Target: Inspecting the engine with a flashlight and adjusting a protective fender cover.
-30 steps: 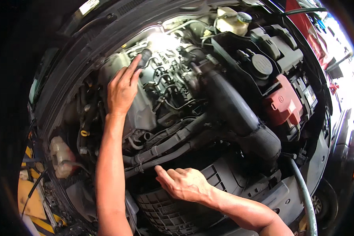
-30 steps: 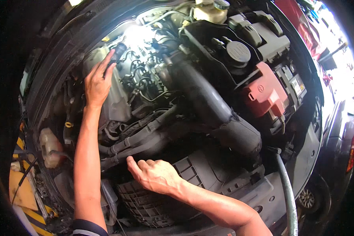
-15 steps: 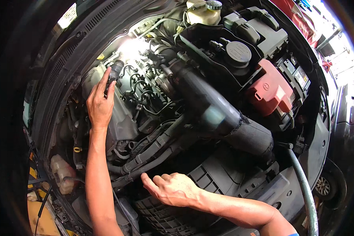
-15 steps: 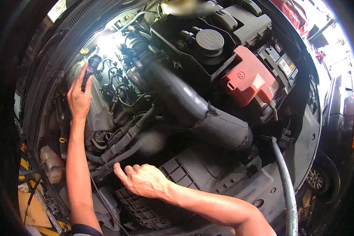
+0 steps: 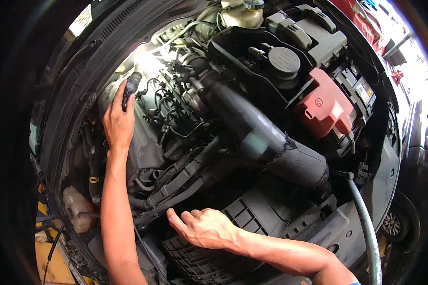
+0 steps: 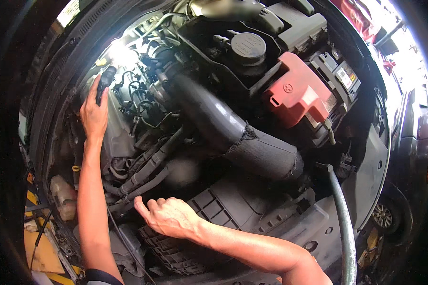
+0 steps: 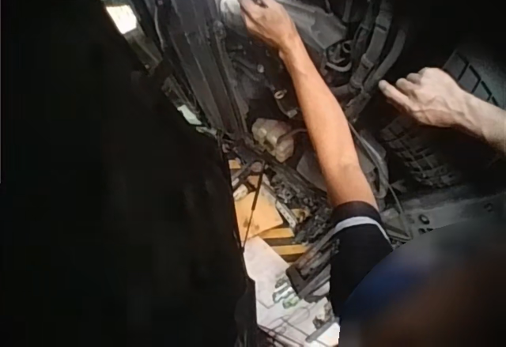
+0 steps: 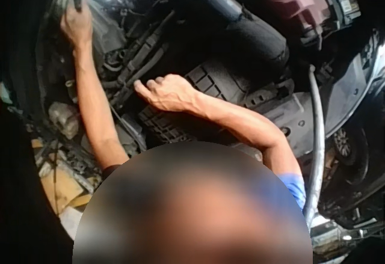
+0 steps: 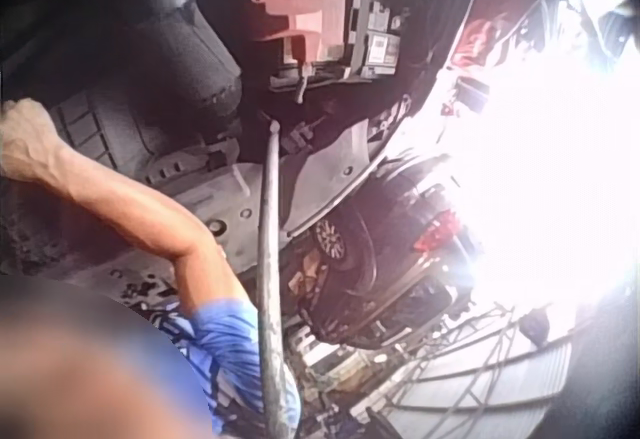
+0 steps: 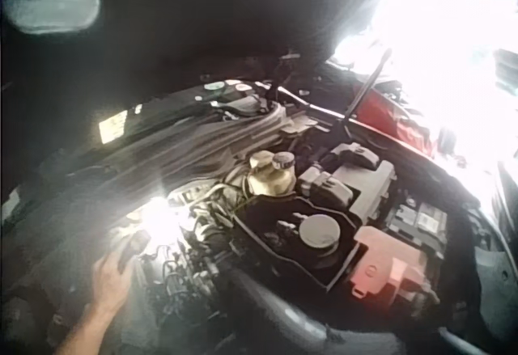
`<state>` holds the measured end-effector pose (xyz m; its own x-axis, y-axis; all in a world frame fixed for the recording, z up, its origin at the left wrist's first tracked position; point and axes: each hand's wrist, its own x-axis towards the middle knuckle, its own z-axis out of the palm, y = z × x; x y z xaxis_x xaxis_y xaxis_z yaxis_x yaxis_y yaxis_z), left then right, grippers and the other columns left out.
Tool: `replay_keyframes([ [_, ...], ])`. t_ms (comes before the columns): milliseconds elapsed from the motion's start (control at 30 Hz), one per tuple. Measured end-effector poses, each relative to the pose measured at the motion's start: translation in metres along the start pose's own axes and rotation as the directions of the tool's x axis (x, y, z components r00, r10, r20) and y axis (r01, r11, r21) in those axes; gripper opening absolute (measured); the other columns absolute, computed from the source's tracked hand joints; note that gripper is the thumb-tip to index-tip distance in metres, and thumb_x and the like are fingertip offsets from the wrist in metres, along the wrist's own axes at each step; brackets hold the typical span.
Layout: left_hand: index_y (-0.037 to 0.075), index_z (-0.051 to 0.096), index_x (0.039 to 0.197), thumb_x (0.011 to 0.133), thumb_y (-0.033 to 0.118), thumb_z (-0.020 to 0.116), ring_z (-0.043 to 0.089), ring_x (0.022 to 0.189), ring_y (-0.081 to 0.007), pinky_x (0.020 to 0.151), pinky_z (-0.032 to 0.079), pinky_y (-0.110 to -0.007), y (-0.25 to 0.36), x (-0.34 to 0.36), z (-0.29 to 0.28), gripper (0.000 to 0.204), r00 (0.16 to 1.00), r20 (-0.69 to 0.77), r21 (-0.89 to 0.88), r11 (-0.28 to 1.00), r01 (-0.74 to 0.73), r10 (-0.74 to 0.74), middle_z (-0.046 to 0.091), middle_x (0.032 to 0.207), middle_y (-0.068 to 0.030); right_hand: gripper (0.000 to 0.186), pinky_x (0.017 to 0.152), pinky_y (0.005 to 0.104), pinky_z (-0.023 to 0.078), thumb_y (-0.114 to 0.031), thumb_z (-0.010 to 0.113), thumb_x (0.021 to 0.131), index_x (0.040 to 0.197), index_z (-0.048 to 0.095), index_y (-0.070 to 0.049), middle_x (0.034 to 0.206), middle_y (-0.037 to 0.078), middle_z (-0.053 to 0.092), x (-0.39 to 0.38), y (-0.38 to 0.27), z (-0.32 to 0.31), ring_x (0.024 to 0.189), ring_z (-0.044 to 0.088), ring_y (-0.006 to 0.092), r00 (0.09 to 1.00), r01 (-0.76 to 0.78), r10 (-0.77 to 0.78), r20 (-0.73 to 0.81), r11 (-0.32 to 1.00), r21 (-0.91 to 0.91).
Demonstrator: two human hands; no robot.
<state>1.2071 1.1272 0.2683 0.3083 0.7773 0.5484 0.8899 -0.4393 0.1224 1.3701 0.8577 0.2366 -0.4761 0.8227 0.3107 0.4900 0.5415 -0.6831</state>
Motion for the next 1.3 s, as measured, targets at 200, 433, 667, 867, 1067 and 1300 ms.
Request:
replay_keyframes([
  [200,0.019,0.057,0.137,0.096,0.031,0.061,0.067,0.092,-0.0416,0.08,0.052,-0.049,0.0,0.029,0.026,0.043,0.983,0.096,0.054,0.987,0.151,-0.156,0.07,0.102,-0.0227,0.049,0.047,0.0321,0.051,-0.019,0.06,0.083,0.128,0.055,0.002,0.069,0.005,0.057,0.002,0.002,0.001,0.057,0.061,0.0185,0.997,-0.012,0.018,0.073,0.997,-0.074],
  [433,0.021,0.053,0.14,0.097,0.034,0.059,0.067,0.091,-0.0398,0.079,0.054,-0.049,0.006,0.031,0.038,0.045,0.975,0.169,0.218,0.97,0.109,-0.147,0.07,0.1,-0.0207,0.046,0.047,0.0311,0.051,-0.018,0.061,0.084,0.126,0.057,0.002,0.068,0.004,0.056,0.003,0.002,-0.002,0.058,0.061,0.0175,0.999,-0.024,0.026,0.021,0.997,-0.079],
  [667,0.021,0.054,0.139,0.094,0.037,0.062,0.067,0.094,-0.043,0.081,0.052,-0.05,0.011,0.028,0.036,0.048,0.956,0.18,0.211,0.959,0.192,-0.231,0.07,0.102,-0.0223,0.042,0.047,0.0313,0.051,-0.018,0.06,0.087,0.124,0.058,0.002,0.067,0.004,0.055,0.008,0.001,-0.004,0.056,0.061,0.0177,1.0,0.012,-0.012,-0.002,0.998,-0.066],
  [867,0.018,0.054,0.138,0.094,0.036,0.063,0.067,0.097,-0.0429,0.083,0.052,-0.05,0.009,0.029,0.032,0.049,0.955,0.184,0.165,0.965,0.203,-0.232,0.069,0.105,-0.024,0.035,0.044,0.0301,0.049,-0.022,0.064,0.092,0.118,0.062,0.001,0.062,0.002,0.052,0.011,-0.002,-0.007,0.05,0.059,0.0155,1.0,0.005,-0.007,-0.016,0.992,-0.127],
  [1067,0.018,0.055,0.137,0.094,0.035,0.064,0.068,0.096,-0.0406,0.082,0.054,-0.049,0.002,0.028,0.034,0.047,0.956,0.18,0.181,0.963,0.201,-0.233,0.07,0.105,-0.0208,0.033,0.043,0.0293,0.048,-0.022,0.066,0.092,0.116,0.062,0.001,0.062,0.002,0.052,0.012,-0.003,-0.007,0.049,0.059,0.0154,0.997,0.033,-0.043,-0.071,0.991,-0.129],
  [1300,0.016,0.055,0.134,0.095,0.034,0.063,0.068,0.093,-0.0372,0.079,0.055,-0.048,-0.004,0.028,0.033,0.044,0.975,0.072,0.177,0.964,0.196,-0.212,0.07,0.102,-0.0184,0.034,0.041,0.0295,0.047,-0.023,0.066,0.093,0.117,0.062,0.0,0.061,0.002,0.051,0.013,-0.002,-0.006,0.047,0.057,0.0154,0.997,0.022,-0.032,-0.077,0.992,-0.128],
])
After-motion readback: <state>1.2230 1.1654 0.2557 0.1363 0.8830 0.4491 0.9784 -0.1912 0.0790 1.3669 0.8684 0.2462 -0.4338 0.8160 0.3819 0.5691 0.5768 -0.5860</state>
